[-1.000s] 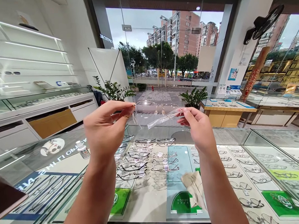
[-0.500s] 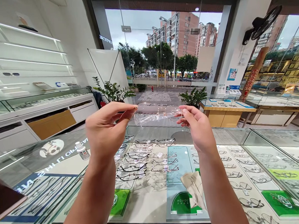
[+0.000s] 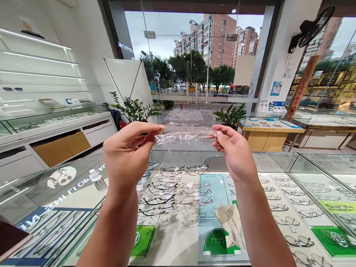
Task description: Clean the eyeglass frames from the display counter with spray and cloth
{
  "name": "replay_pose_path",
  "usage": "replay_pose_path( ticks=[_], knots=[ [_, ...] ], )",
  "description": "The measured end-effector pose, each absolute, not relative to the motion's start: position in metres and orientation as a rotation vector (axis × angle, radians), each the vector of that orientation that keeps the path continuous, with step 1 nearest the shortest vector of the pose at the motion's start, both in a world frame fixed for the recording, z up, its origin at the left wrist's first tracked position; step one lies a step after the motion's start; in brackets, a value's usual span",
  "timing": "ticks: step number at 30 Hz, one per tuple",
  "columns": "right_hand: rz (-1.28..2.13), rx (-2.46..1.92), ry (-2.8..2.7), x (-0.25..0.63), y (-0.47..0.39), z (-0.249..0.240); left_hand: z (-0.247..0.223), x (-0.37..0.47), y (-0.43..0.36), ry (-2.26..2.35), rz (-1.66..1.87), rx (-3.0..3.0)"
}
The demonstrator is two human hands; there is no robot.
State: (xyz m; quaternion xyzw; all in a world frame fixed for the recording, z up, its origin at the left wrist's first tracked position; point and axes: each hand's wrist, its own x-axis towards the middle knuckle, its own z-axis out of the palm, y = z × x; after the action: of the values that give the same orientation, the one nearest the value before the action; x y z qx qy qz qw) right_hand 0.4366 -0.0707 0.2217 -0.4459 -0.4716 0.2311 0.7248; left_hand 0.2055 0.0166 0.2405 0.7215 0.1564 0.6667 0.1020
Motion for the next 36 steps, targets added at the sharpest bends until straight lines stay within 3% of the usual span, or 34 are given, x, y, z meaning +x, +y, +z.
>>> replay_pose_path(
  ticks=[11, 16, 26, 36],
  knots=[
    [0.17, -1.117, -1.255, 0.438, -0.076, 0.227, 0.244, 0.204, 0.019, 0.469, 1.863, 2.305],
    [0.393, -1.176, -1.578, 0.434, -0.082, 0.23, 0.244, 0.206, 0.016, 0.457, 1.784, 2.391],
    [0.73, -1.082, -1.672, 0.434, -0.084, 0.233, 0.244, 0.209, 0.015, 0.42, 1.732, 2.352],
    [0.784, -1.044, -1.711, 0.434, -0.084, 0.233, 0.244, 0.217, 0.022, 0.344, 1.482, 2.012]
  ],
)
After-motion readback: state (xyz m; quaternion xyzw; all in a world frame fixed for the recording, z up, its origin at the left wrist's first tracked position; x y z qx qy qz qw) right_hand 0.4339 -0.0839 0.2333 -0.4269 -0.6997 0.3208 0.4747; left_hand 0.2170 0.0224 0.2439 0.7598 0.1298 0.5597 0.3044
